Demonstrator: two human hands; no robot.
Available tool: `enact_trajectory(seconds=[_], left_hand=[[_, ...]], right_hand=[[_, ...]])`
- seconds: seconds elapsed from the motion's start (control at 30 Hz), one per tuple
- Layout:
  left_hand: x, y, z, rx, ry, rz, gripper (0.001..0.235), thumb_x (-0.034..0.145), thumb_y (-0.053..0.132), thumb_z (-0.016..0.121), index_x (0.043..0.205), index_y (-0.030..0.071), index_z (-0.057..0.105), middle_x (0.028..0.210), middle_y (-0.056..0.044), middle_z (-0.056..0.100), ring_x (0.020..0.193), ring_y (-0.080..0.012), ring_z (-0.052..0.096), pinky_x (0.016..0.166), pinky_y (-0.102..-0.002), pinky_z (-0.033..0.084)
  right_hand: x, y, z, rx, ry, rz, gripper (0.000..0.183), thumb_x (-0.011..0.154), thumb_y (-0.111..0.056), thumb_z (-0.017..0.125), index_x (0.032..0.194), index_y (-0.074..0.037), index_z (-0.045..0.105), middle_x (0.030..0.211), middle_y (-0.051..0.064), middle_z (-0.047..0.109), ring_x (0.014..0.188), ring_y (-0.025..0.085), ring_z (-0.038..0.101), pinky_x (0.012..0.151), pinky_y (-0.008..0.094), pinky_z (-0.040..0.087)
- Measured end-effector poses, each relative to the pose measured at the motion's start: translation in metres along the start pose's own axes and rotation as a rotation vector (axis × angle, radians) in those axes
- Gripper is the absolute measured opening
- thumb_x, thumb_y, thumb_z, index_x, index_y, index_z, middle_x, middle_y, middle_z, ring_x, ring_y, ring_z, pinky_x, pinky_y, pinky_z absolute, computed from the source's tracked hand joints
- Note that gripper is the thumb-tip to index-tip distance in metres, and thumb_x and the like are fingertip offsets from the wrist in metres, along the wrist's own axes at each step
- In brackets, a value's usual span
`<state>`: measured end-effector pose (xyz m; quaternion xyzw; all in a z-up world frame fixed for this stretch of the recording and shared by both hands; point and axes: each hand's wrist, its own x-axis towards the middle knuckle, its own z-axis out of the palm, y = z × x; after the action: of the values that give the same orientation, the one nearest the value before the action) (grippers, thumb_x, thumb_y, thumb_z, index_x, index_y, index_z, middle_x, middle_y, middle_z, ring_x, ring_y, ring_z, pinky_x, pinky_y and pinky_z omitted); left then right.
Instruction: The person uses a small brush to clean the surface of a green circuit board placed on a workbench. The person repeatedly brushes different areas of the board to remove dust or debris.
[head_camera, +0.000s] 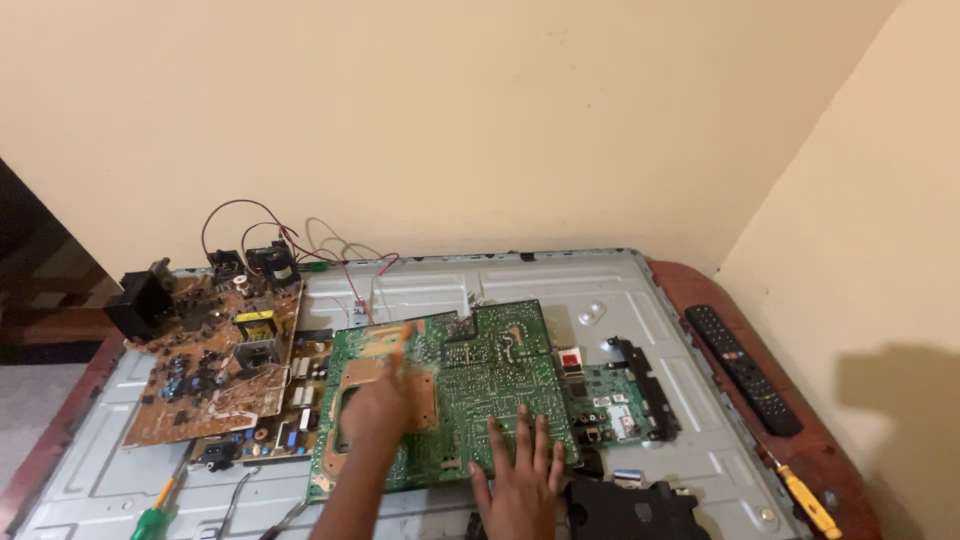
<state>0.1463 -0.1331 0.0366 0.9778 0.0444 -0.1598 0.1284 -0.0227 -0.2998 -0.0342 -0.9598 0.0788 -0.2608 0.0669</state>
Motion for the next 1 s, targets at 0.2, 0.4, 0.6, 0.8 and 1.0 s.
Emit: enact_trajectory(seconds=[0.2, 0.4, 0.6, 0.8, 1.0], left_hand=[[-0.004, -0.035, -0.002, 0.052, 0.091, -0.022, 0.064, 0.105, 0.032, 0.042, 0.165, 0.026, 0.02, 0.108, -0.016, 0.075, 0.087, -0.0269, 0.077, 0.069, -0.041, 0.066], [-0.027, 0.046, 0.034, 0.175, 0.108, 0.243, 0.066, 0.106, 0.03, 0.039, 0.167, 0.028, 0.015, 0.103, -0.015, 0.076, 0.085, -0.0281, 0.077, 0.069, -0.047, 0.062], [-0.021, 0.019, 0.034, 0.096, 0.144, 0.228, 0.06, 0.108, 0.037, 0.039, 0.164, 0.026, 0.023, 0.096, -0.016, 0.077, 0.081, -0.0308, 0.075, 0.066, -0.045, 0.062], [-0.021, -0.059, 0.038, 0.096, 0.245, 0.086, 0.071, 0.098, 0.029, 0.052, 0.162, 0.024, 0.023, 0.088, -0.01, 0.077, 0.074, -0.027, 0.075, 0.061, -0.044, 0.06], [-0.047, 0.006, 0.05, 0.057, 0.102, 0.177, 0.066, 0.107, 0.022, 0.041, 0.167, 0.017, 0.014, 0.09, -0.015, 0.076, 0.074, -0.0263, 0.076, 0.062, -0.041, 0.062]], right_hand=[[-0.001, -0.003, -0.002, -0.011, 0.063, 0.01, 0.063, 0.097, -0.058, 0.042, 0.153, -0.029, 0.037, 0.162, 0.014, 0.02, 0.149, 0.039, 0.012, 0.118, 0.063, 0.007], [0.0, 0.009, 0.012, -0.05, 0.091, -0.086, 0.07, 0.095, -0.062, 0.043, 0.154, -0.024, 0.035, 0.16, 0.019, 0.02, 0.151, 0.046, 0.012, 0.114, 0.067, 0.007], [-0.002, 0.018, 0.024, -0.081, 0.125, -0.149, 0.068, 0.097, -0.059, 0.039, 0.154, -0.022, 0.032, 0.159, 0.021, 0.016, 0.15, 0.047, 0.01, 0.113, 0.069, 0.006], [-0.002, 0.018, 0.027, -0.103, 0.175, -0.12, 0.067, 0.097, -0.059, 0.038, 0.153, -0.025, 0.033, 0.161, 0.019, 0.017, 0.146, 0.043, 0.011, 0.115, 0.068, 0.006], [0.006, -0.001, -0.008, -0.031, 0.046, -0.051, 0.069, 0.092, -0.059, 0.046, 0.151, -0.025, 0.036, 0.16, 0.018, 0.018, 0.151, 0.044, 0.011, 0.115, 0.068, 0.007]])
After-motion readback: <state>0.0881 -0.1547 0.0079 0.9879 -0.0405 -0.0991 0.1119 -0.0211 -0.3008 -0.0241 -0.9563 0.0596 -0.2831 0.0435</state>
